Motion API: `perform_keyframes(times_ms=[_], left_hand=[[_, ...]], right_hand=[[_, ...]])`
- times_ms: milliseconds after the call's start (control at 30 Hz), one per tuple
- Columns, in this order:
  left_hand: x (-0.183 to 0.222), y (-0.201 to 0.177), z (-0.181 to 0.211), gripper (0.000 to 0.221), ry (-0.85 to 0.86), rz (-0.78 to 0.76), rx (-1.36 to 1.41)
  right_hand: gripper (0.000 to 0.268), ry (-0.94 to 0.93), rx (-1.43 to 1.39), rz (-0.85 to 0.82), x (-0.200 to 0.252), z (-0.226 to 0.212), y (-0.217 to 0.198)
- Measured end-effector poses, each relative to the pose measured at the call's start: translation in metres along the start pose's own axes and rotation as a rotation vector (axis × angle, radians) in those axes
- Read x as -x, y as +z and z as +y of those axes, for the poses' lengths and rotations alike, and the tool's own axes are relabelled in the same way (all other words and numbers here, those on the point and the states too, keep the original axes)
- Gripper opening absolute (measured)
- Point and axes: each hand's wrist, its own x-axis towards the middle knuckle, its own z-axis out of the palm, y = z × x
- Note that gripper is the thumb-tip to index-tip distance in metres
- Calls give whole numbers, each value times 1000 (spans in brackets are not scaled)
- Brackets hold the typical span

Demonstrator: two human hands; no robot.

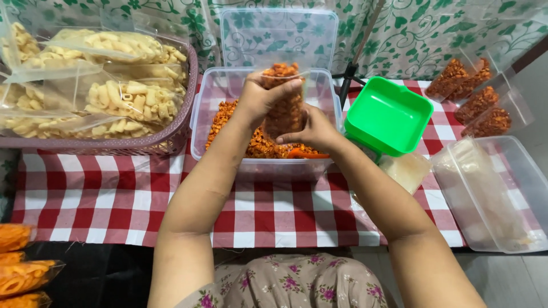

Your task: Packaging small orange snacks from a large container into individual plastic bags using a scoop and hands.

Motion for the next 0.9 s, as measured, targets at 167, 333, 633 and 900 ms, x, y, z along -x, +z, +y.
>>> perform_keyframes(times_ms=[167, 333, 633, 900], left_hand=[[7, 7, 10, 26, 2, -7, 10], [3, 3, 7, 31, 8, -17, 13], [15, 15, 22, 34, 94, -40, -105], [17, 23, 21, 26, 84, -23, -96]], right_hand=[[51, 35, 66, 34, -6, 17, -1], [67, -3, 133, 38, -2, 8, -1], [67, -152, -195, 17, -10, 37, -6], [39, -209, -92, 9, -9, 44, -10]])
